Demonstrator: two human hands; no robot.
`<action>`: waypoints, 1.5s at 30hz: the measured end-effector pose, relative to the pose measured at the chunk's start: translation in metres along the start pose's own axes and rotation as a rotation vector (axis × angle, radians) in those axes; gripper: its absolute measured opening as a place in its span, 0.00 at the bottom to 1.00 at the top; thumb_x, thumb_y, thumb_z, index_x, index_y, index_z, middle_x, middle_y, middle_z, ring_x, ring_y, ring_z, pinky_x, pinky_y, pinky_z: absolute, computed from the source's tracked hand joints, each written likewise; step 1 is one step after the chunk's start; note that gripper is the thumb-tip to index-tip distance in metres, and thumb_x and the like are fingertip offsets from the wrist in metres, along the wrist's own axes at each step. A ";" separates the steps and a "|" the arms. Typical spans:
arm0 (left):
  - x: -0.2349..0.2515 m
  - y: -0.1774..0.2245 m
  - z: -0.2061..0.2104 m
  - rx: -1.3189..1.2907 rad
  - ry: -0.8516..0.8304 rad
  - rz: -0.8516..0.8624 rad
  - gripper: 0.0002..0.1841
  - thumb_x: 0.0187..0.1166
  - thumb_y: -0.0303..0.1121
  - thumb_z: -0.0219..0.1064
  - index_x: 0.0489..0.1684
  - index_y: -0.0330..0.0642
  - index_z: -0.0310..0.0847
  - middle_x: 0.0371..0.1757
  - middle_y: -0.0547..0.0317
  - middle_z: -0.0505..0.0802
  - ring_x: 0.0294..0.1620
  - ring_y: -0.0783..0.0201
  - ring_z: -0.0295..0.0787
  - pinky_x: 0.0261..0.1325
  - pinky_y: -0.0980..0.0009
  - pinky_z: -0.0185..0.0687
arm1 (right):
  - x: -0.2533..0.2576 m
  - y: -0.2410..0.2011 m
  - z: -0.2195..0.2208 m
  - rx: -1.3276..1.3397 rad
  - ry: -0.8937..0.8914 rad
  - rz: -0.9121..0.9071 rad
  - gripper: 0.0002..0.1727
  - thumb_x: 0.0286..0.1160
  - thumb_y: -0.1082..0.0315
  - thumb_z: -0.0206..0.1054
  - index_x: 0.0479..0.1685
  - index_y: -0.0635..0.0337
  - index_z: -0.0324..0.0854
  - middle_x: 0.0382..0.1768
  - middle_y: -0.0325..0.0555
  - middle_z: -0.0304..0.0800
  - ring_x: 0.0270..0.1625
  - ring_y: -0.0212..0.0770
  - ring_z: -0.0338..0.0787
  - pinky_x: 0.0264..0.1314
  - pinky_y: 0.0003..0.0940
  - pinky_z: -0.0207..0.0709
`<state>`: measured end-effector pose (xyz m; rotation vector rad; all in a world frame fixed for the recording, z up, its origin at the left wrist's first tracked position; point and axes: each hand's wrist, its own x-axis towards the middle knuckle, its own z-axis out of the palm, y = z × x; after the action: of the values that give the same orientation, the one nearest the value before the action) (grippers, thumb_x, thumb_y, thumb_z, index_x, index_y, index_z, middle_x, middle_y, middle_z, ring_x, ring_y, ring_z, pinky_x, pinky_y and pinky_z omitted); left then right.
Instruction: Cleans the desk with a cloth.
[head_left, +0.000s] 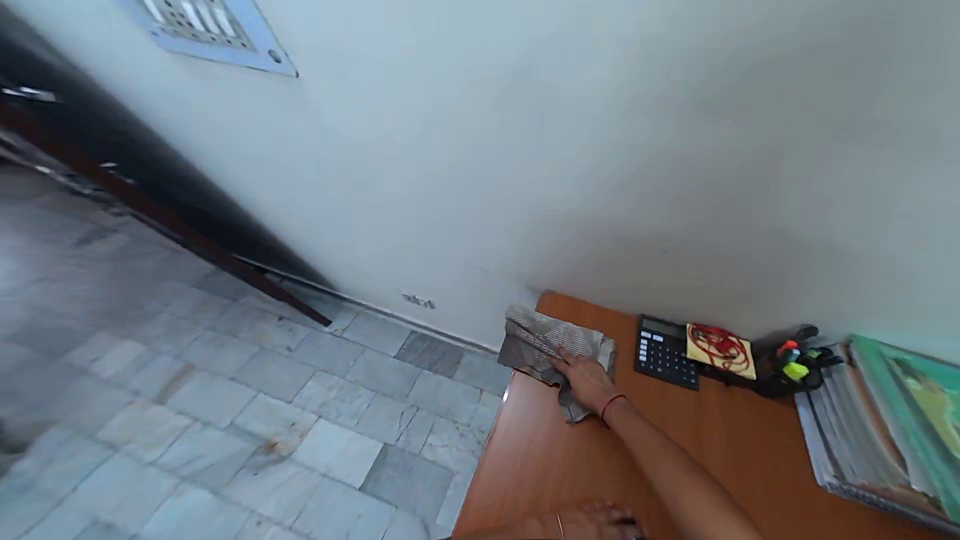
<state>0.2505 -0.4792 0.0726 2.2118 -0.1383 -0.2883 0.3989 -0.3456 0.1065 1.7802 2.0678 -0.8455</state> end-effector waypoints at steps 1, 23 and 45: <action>-0.012 0.003 0.003 -0.036 0.078 -0.050 0.30 0.75 0.16 0.66 0.79 0.46 0.80 0.90 0.37 0.69 0.92 0.33 0.57 0.89 0.36 0.52 | -0.005 -0.004 0.007 -0.005 0.000 -0.036 0.44 0.73 0.85 0.58 0.94 0.44 0.60 0.94 0.49 0.54 0.80 0.66 0.75 0.76 0.63 0.69; -0.046 0.075 0.048 -0.289 0.305 -0.859 0.40 0.82 0.40 0.69 0.92 0.33 0.55 0.82 0.31 0.75 0.71 0.34 0.84 0.68 0.43 0.83 | -0.035 -0.004 0.028 -0.055 -0.051 -0.178 0.39 0.76 0.85 0.57 0.90 0.48 0.66 0.93 0.49 0.57 0.81 0.65 0.76 0.80 0.63 0.66; -0.113 -0.045 -0.006 -0.608 0.968 -1.193 0.41 0.86 0.41 0.66 0.93 0.32 0.47 0.85 0.28 0.70 0.82 0.37 0.73 0.83 0.45 0.68 | -0.011 0.015 0.026 0.026 0.058 -0.259 0.34 0.80 0.79 0.58 0.88 0.47 0.69 0.93 0.45 0.58 0.76 0.62 0.80 0.75 0.61 0.68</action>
<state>0.1427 -0.4243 0.0589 1.3639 1.5830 0.1381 0.4118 -0.3690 0.0881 1.5884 2.3718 -0.9001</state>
